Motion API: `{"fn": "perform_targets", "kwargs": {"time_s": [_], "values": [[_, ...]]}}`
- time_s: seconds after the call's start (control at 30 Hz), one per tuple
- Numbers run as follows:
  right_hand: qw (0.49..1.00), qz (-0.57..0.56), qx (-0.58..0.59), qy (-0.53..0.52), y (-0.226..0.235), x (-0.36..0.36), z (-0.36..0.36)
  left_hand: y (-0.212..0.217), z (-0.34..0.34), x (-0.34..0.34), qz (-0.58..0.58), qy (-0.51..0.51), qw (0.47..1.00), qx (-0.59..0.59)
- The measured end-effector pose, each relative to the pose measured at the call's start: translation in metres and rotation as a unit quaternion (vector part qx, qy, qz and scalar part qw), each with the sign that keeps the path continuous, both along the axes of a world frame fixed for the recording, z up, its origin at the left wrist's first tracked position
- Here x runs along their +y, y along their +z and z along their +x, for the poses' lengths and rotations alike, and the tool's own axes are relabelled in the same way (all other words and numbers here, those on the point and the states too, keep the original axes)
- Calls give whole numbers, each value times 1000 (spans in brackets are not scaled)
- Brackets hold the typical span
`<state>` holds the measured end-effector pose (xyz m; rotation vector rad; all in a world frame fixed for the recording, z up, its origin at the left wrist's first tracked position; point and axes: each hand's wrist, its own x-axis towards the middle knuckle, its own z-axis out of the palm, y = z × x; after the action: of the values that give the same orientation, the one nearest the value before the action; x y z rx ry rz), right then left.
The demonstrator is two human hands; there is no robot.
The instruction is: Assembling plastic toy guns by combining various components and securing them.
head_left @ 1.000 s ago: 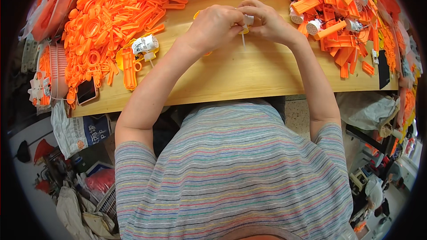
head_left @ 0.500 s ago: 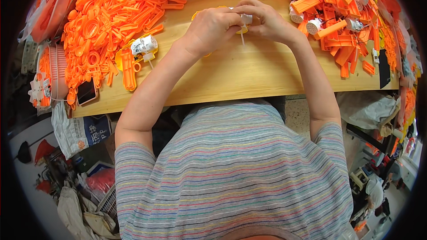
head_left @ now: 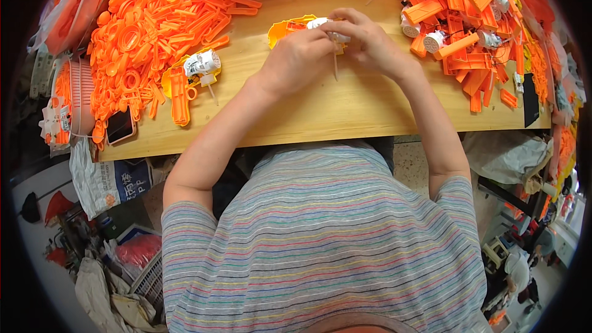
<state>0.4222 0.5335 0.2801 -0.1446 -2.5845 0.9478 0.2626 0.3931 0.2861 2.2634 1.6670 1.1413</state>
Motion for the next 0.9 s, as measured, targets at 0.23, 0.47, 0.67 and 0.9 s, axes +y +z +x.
{"fn": "perform_targets", "kwargs": {"time_s": [0.23,0.47,0.67,0.9], "values": [[999,38,9,-1,0,-1,-2,-8,-12,-23,51,172,975,-133],[999,33,-7,-1,2,-9,-2,-8,5,-41,5,175,984,17],[995,78,-39,45,24,-14,1,-4,20,-54,-19,193,981,11],[999,-23,34,-12,78,28,-19,-5,28,-51,-22,221,975,17]]}}
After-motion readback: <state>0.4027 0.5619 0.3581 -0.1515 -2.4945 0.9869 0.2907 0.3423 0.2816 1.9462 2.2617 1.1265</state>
